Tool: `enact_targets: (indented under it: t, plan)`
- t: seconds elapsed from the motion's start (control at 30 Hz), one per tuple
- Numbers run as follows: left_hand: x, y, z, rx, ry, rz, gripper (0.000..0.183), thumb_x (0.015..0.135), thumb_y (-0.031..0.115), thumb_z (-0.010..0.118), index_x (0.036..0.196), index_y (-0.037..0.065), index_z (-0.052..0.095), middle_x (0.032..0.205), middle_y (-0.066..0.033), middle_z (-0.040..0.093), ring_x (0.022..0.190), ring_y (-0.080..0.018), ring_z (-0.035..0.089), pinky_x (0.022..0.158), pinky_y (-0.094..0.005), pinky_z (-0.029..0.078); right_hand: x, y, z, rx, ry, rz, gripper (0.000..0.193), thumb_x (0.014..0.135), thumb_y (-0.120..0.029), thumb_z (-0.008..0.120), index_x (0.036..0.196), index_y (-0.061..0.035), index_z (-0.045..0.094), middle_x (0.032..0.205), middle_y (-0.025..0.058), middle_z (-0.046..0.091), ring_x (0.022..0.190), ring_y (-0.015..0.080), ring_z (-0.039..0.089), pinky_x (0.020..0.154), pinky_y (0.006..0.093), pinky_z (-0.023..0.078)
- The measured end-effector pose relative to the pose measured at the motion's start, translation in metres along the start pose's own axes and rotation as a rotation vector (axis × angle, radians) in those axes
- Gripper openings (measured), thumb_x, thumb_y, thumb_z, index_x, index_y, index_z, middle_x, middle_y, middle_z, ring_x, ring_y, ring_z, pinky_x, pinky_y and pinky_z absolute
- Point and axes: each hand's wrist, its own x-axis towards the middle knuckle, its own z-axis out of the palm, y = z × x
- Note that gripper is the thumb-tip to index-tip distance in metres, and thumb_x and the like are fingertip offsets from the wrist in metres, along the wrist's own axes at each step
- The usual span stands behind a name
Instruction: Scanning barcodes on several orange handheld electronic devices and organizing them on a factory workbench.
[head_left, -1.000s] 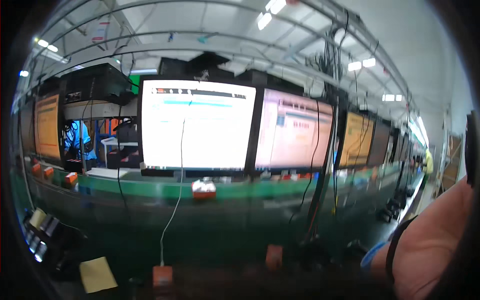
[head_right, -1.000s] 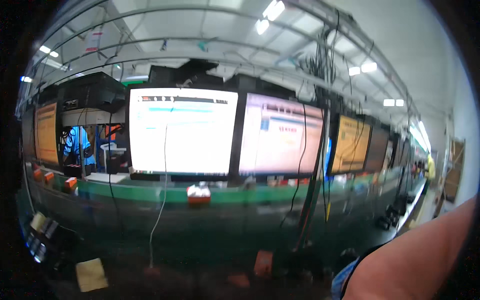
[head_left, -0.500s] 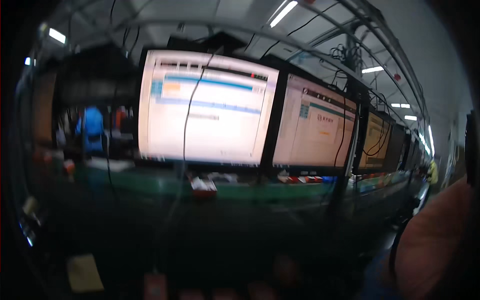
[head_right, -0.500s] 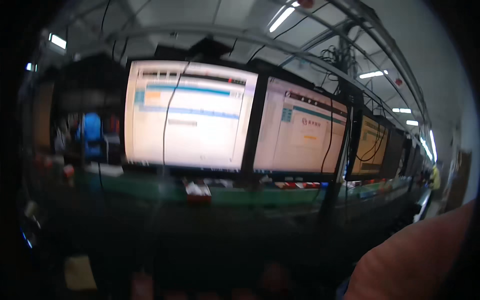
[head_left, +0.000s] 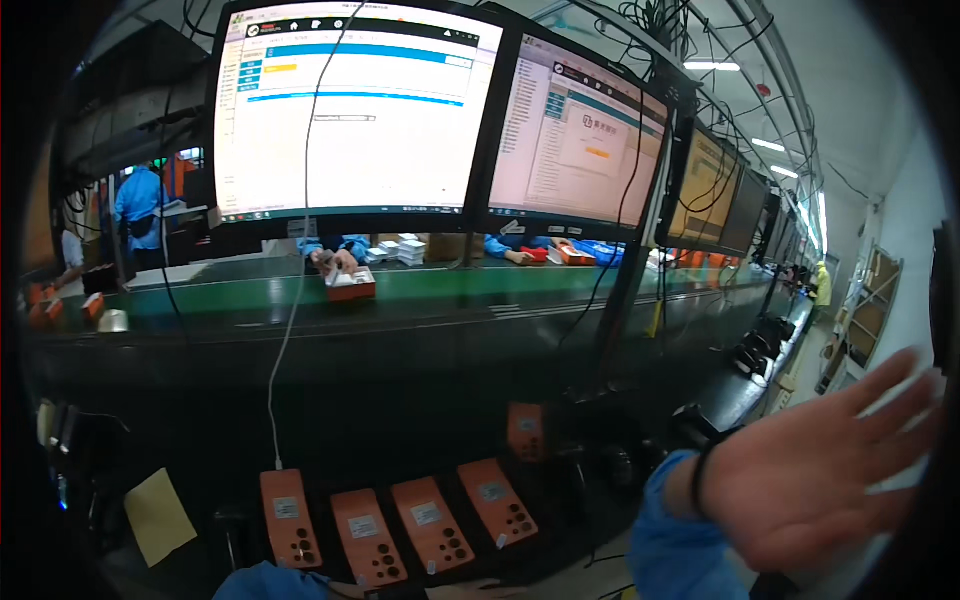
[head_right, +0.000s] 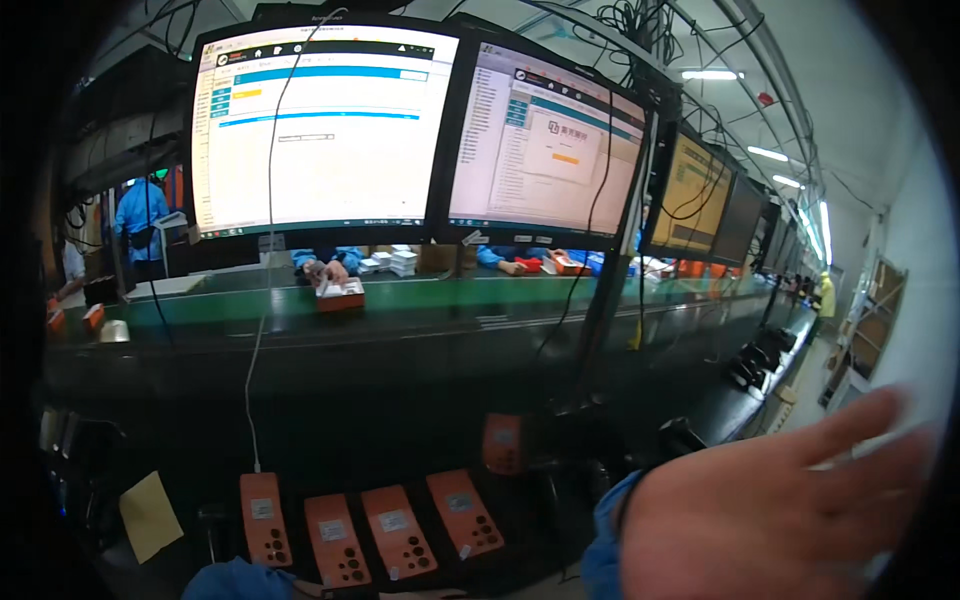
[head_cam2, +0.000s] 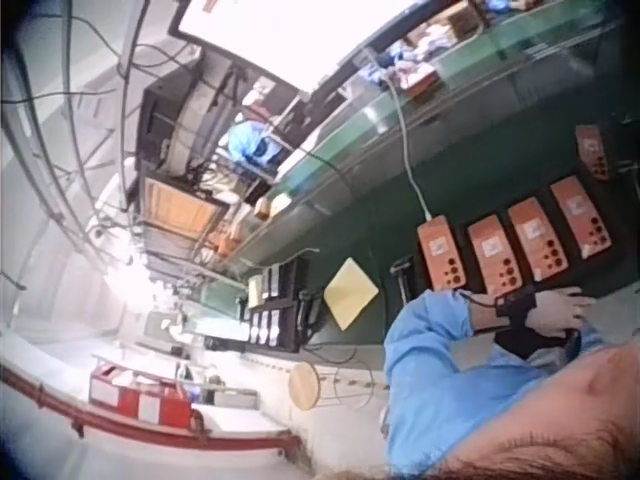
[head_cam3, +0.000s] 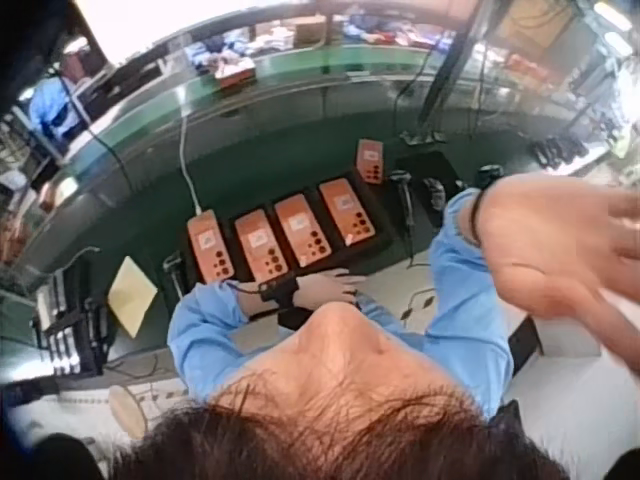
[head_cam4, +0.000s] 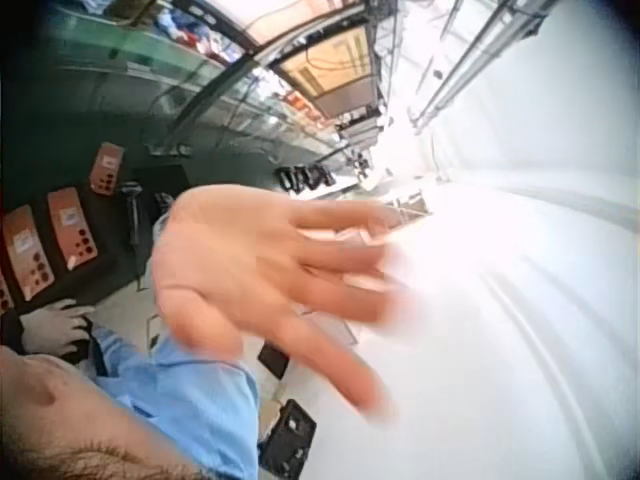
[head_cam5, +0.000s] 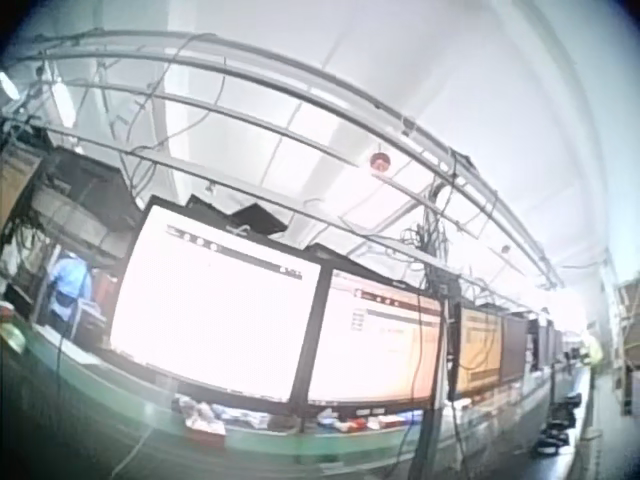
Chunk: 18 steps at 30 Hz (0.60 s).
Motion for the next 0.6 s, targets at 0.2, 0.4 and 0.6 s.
enact_targets:
  t: [0.2,0.4,0.6]
  plan:
    - [-0.010,0.004,0.024,-0.136,0.070,-0.024,0.053,0.098,0.040,0.053,0.141,0.010,0.054,0.153,-0.0141,0.046,0.154,-0.0344,0.026,0.123,-0.0521,0.023,-0.169,-0.046,0.022,0.444,-0.729,0.577,0.024,0.088,-0.011,0.075,0.111,-0.0068,0.070,0.091,0.0092,0.067,0.081,0.0271,0.067,0.068,0.0390,0.054]
    - [-0.008,-0.015,0.063,-0.516,0.205,0.079,0.060,0.100,0.040,0.047,0.151,0.007,0.041,0.158,-0.0151,0.039,0.147,-0.0331,0.034,0.123,-0.0514,0.024,-0.336,-0.107,0.066,0.672,-1.304,0.650,0.027,0.098,-0.021,0.064,0.121,-0.0074,0.064,0.111,0.0094,0.060,0.110,0.0280,0.058,0.098,0.0403,0.047]
    - [-0.011,-0.016,0.053,-0.109,0.106,0.079,0.075,0.094,0.051,0.047,0.148,0.000,0.042,0.153,-0.0214,0.042,0.139,-0.0366,0.040,0.122,-0.0517,0.025,-0.384,-0.106,0.088,0.771,-1.291,0.767,0.025,0.099,-0.028,0.062,0.114,-0.0074,0.063,0.105,0.0089,0.057,0.099,0.0258,0.057,0.089,0.0396,0.048]
